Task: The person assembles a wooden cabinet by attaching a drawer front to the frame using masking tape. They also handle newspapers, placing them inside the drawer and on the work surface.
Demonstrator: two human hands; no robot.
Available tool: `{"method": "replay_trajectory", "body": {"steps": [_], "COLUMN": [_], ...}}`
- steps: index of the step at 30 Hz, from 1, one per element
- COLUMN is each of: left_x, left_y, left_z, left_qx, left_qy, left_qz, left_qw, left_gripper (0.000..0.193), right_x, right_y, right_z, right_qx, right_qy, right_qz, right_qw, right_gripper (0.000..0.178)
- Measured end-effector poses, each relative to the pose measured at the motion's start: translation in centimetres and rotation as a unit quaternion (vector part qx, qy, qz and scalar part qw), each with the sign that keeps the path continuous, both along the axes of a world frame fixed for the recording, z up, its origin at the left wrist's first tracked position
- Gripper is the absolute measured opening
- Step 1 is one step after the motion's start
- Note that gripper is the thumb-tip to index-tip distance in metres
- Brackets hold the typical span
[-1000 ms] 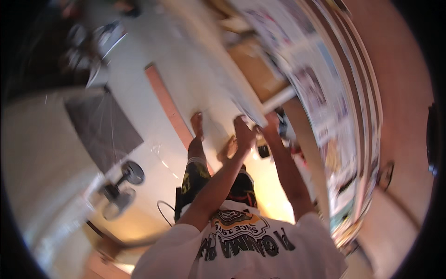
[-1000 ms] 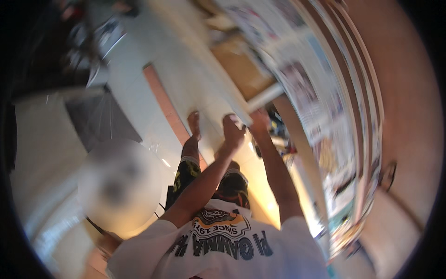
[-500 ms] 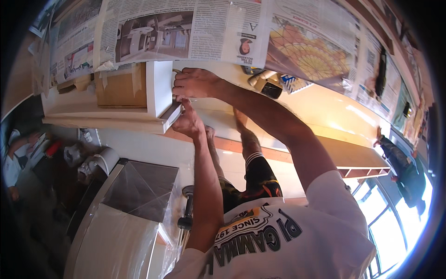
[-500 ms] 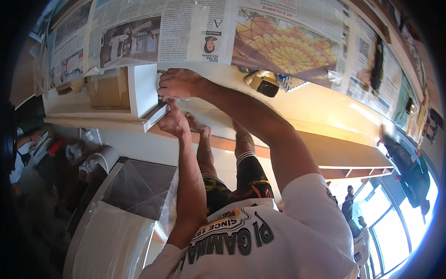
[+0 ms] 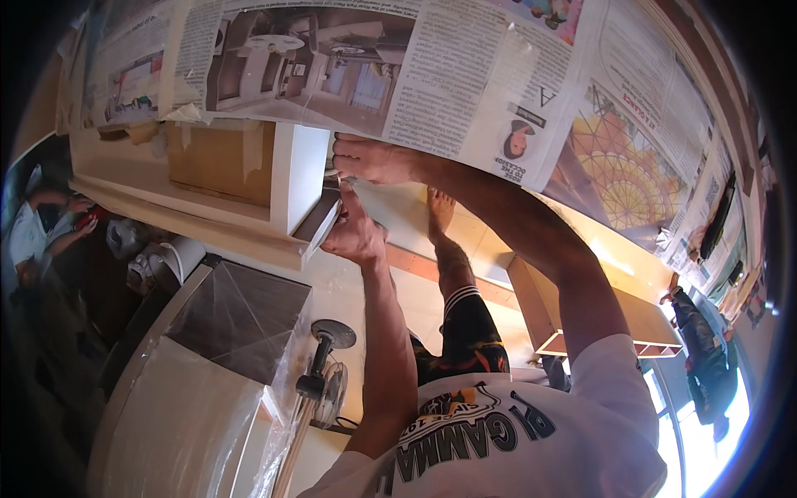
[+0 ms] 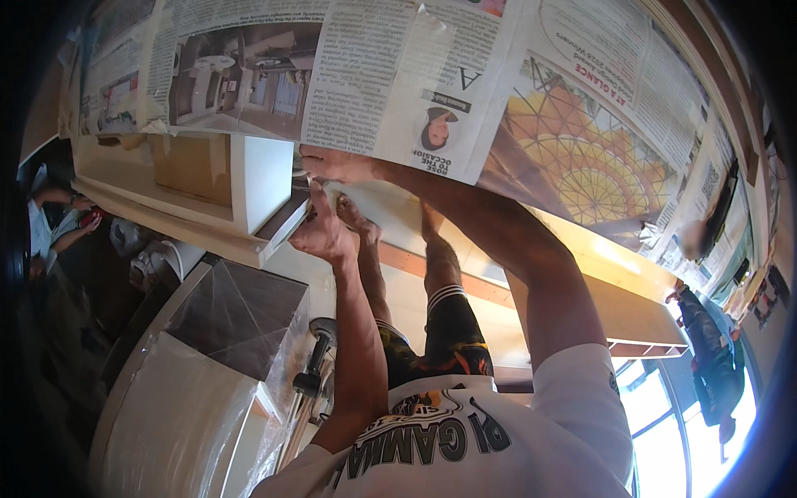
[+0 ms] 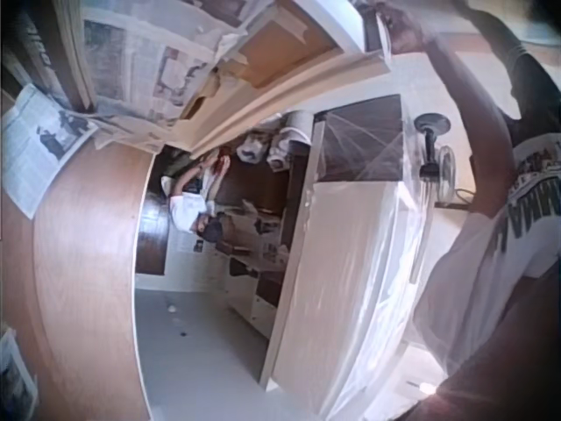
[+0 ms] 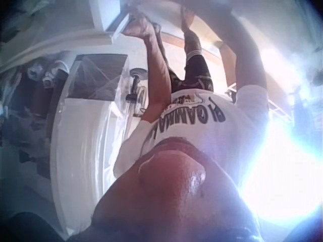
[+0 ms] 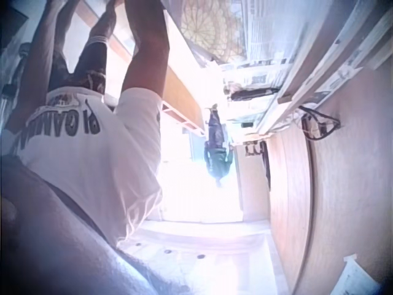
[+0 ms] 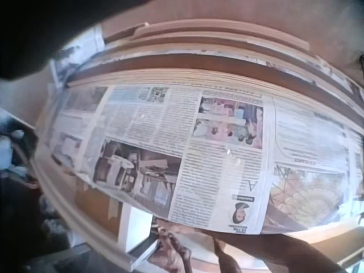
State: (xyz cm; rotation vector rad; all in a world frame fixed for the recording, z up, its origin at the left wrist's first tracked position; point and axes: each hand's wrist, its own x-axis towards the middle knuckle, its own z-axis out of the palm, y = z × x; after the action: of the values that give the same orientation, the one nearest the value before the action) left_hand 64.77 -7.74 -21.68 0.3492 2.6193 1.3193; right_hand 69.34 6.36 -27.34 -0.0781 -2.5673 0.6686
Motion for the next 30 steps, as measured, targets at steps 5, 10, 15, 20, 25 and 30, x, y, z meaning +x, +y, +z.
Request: {"method": "replay_trajectory", "body": {"steps": [5,10,15,20,25,30], "left_x": [0.3,-0.2,-0.9,-0.8,-0.1,-0.7], "left_y": [-0.6,-0.9,-1.5,-0.4,0.4,0.0], "left_z": [1.5,1.8,2.5,4.1,5.2,4.9], "left_qx": [0.107,0.091,0.062,0.042,0.052,0.084], "left_qy": [0.001,0.066,0.025,-0.004,-0.043,-0.049], "left_qz": [-0.028,-0.037,-0.023,-0.012,0.001,-0.026], "left_qw": [0.994,0.993,0.998,0.999,0.998,0.995], "left_gripper": [0.054,0.062,0.056,0.043,0.036,0.033], "right_x": [1.5,3.9,5.3,6.7,7.1,7.1], "right_y": [-0.9,-2.1,-5.2,-7.6,-11.0,-11.2], "right_z": [0.7,2.9,4.2,4.2,5.6,5.7], "right_qx": [0.006,0.068,0.098,0.021,-0.022,-0.030], "right_qy": [0.006,-0.021,-0.072,-0.045,-0.061,-0.068], "right_qz": [-0.076,-0.137,-0.228,-0.269,-0.333,-0.356], "right_qw": [0.997,0.988,0.966,0.962,0.941,0.931], "right_gripper": [0.022,0.031,0.045,0.030,0.020,0.024]}}
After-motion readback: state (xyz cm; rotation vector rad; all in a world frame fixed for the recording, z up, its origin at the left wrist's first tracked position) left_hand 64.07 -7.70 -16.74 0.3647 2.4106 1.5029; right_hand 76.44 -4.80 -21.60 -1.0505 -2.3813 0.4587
